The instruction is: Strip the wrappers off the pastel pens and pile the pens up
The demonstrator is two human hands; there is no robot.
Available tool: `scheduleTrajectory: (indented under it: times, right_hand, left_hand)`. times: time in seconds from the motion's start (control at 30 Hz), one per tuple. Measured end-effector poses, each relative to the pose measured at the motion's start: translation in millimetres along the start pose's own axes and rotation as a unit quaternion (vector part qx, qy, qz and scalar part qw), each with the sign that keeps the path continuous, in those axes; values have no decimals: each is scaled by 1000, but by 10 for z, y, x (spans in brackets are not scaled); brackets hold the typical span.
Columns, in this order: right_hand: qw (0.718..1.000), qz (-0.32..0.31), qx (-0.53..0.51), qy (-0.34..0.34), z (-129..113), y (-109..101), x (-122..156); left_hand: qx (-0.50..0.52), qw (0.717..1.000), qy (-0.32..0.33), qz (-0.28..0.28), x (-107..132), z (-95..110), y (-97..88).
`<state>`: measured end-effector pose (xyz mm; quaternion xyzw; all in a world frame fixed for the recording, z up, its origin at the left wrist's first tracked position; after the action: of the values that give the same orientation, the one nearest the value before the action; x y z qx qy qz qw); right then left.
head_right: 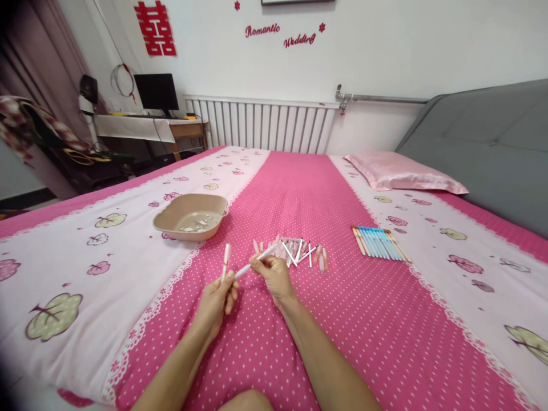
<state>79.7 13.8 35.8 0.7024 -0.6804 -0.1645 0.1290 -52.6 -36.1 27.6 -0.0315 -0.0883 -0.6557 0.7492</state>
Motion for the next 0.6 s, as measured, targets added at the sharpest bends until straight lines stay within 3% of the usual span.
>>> scheduleTrajectory:
  times: [0.23,0.47,0.6]
  right_hand:
    - [998,-33,-50,11,-46,59,21]
    - [991,46,-122,31,-63,-29,-15]
    - [991,55,-115,38,-50,-41,-6]
  left_hand:
    - [-9,999,-26,-27,14,17,-13]
    - [-37,998,44,31,1,117,-80]
    - [-57,994,78,53,12,185,-108]
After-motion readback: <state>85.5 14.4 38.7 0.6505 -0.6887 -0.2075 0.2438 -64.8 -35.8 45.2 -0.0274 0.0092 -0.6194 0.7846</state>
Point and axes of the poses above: each hand's wrist, its own x-axis away from the middle knuckle, its own y-axis out of the palm, z = x × y, the point moved 4 cm from there along -x, towards the middle knuckle, and after that the axes turned 6 degrees about -x, right-handed, at the moved point
